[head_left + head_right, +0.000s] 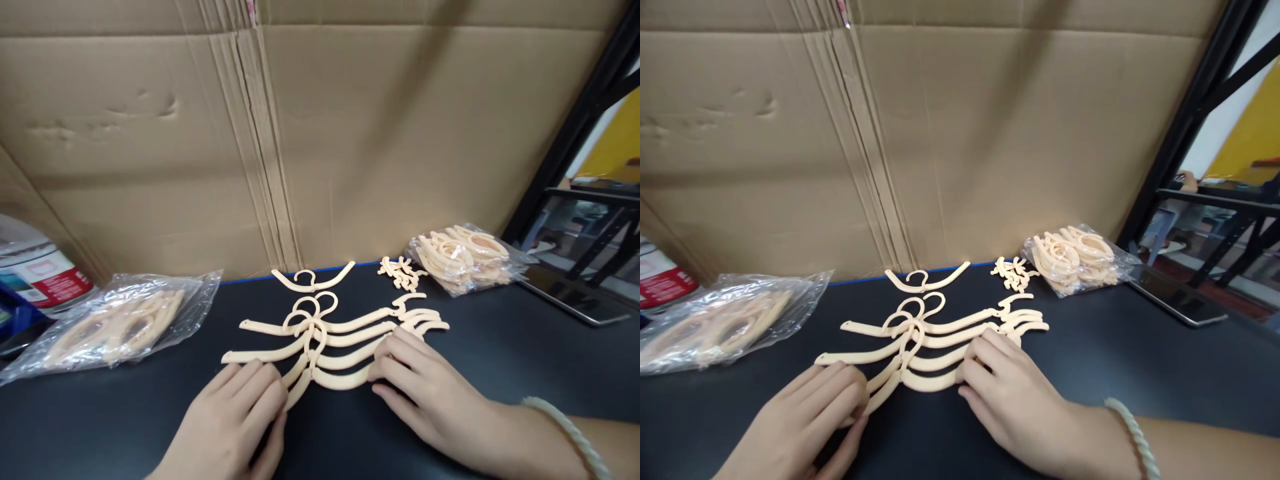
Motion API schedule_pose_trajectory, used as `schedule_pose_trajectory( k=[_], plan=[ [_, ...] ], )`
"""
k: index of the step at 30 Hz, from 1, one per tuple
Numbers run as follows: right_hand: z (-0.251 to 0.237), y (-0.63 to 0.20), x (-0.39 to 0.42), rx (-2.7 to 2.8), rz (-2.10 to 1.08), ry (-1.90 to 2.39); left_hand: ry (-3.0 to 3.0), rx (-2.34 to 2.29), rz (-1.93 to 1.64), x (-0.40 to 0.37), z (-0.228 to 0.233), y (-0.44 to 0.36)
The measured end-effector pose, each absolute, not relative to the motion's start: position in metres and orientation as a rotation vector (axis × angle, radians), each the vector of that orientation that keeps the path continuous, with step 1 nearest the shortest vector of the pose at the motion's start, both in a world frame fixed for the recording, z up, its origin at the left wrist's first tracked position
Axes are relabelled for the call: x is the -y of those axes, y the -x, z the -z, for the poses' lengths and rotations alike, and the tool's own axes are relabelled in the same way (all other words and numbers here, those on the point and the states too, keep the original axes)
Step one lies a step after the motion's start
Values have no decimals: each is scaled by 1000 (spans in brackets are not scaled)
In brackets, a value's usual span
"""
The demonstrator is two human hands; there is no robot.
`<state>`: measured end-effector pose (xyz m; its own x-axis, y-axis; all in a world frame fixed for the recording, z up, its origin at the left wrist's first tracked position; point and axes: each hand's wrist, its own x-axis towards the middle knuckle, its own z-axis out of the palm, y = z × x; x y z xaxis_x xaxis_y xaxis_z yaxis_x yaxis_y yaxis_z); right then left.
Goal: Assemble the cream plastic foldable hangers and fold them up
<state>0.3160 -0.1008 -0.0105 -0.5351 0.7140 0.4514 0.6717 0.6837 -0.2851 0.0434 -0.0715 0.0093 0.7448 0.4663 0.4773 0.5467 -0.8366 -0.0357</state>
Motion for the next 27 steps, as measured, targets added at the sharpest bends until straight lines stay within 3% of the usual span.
schedule_pose_trajectory(
  k=[9,12,21,27],
  plan=[
    [2,-332,91,2332,112,1146,2569,1104,306,82,-9,-53],
    [1,-335,83,2469,4,1344,2600,1368,151,81,-5,-56],
    [11,-358,83,2482,-8,1477,2729,1249,368,66,-7,-75],
    [-14,-369,68,2326,152,1456,2694,1208,499,51,-21,-85]
  ],
)
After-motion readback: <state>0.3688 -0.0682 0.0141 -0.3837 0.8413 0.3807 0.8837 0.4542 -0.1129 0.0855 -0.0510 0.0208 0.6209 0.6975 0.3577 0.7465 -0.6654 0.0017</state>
